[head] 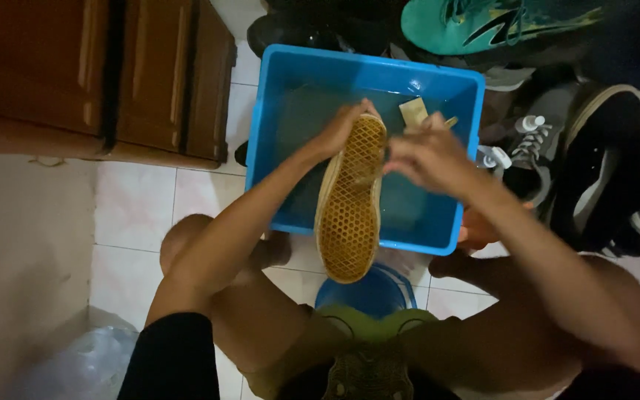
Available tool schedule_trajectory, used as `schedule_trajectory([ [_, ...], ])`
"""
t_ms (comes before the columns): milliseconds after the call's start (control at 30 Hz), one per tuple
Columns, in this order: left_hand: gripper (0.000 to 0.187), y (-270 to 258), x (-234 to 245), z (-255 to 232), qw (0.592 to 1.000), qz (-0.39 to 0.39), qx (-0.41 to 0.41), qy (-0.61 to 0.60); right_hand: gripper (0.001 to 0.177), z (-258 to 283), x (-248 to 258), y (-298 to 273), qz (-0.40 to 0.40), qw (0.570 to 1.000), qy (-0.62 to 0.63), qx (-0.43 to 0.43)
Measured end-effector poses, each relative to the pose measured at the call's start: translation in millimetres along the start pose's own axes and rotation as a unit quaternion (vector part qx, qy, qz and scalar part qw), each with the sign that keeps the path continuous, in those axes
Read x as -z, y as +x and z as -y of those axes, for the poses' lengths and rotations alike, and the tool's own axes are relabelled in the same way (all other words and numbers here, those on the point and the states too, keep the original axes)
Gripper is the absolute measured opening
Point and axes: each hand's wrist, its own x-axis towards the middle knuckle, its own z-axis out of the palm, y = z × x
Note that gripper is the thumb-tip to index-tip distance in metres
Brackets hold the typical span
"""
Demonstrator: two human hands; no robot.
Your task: The person is cleaning the sole of a yellow-soled shoe by scrubbing it with a brush in a blue basin of water, then wiping it with an orange cloth.
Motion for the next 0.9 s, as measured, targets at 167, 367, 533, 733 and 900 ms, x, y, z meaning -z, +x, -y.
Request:
schedule_trajectory([
  [167, 0.043, -8, -2, -5, 1.0, -0.005, 0.0, 0.002, 0.028, -10, 20, -5, -0.004, 1.0, -0.011, -0.022],
  [367, 0.044, -6, -4, -9, 1.0, -0.001, -0.003, -0.021, 0.023, -9, 15, -5, 0.029, 0.998, 0.044, -0.024],
  [533, 0.038, -4, 0, -4, 0.999, -0.012, 0.008, -0.049, 0.028, 1, 19, -3, 0.021, 0.999, -0.018, -0.032],
  [733, 0.045, 2, 9, 11, 0.999, 0.031, -0.024, -0.038, 0.025, -20, 26, -10, 0.004, 1.0, 0.012, -0.008],
  [900, 0.047, -5, -1, -8, 0.999, 0.008, -0.027, -0.024, 0.02, 3, 4, -7, 0.017, 0.999, 0.008, 0.029],
])
